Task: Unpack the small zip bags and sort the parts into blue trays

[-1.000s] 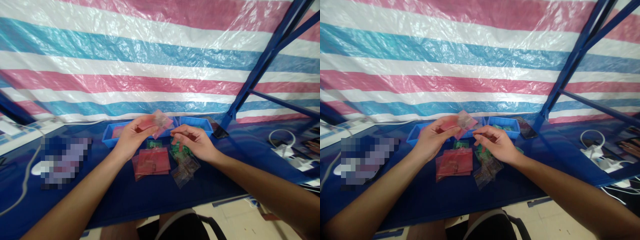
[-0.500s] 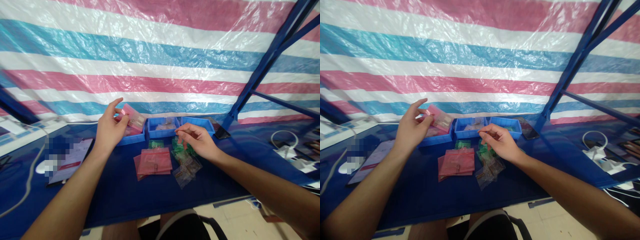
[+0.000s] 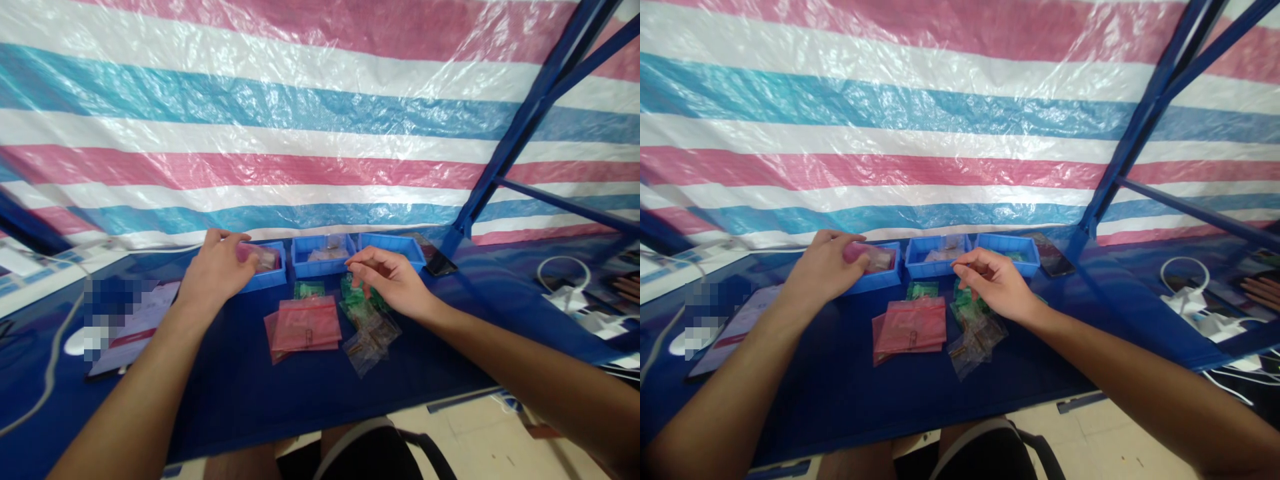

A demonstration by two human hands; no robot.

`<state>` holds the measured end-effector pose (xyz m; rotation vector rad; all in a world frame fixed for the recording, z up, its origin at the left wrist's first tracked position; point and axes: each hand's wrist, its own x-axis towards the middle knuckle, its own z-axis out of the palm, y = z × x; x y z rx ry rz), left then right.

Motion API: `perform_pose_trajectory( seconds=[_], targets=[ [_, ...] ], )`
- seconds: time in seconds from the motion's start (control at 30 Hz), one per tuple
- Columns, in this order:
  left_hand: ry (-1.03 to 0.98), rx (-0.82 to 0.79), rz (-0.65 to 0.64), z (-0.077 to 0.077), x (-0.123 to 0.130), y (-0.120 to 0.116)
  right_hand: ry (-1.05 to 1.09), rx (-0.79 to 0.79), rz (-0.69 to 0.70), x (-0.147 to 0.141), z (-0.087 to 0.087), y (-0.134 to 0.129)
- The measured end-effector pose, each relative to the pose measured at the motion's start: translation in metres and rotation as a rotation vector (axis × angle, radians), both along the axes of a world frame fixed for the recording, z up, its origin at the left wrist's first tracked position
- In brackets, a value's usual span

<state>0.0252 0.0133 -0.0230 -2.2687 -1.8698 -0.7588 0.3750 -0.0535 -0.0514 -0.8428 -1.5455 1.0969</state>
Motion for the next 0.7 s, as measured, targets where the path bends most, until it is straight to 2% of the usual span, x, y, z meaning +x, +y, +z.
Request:
perform_pose_trajectory(
  seconds=[0.1, 0.2, 0.27, 0.33, 0.4, 0.53, 0.7],
  targets=[
    [0.104, -0.025, 0.142, 0.001, 0.001, -0.002, 0.000, 0.006, -0.003, -0.001, 0.001, 0.000],
    [0.168, 0.012, 0.196, 0.004, 0.002, -0.004, -0.010, 0.011, -0.005, -0.001, 0.000, 0.001],
    [0.156, 0.027, 0.127, 0.005, 0.002, -0.003, -0.018, 0.017, -0.002, -0.001, -0.001, 0.001],
    [0.117, -0.006, 0.004, 0.005, 0.003, -0.001, -0.034, 0.029, 0.001, 0.000, -0.003, 0.001],
    [0.104, -0.050, -0.068, 0.003, 0.004, 0.000, -0.069, 0.066, -0.009, 0.001, -0.004, 0.000],
    [0.183, -0.043, -0.035, 0.002, 0.008, -0.002, -0.276, 0.275, -0.014, 0.003, -0.002, -0.004],
    [0.270, 0.012, 0.087, 0.008, 0.015, -0.013, -0.512, 0.630, 0.235, 0.001, 0.001, -0.007]
  ],
)
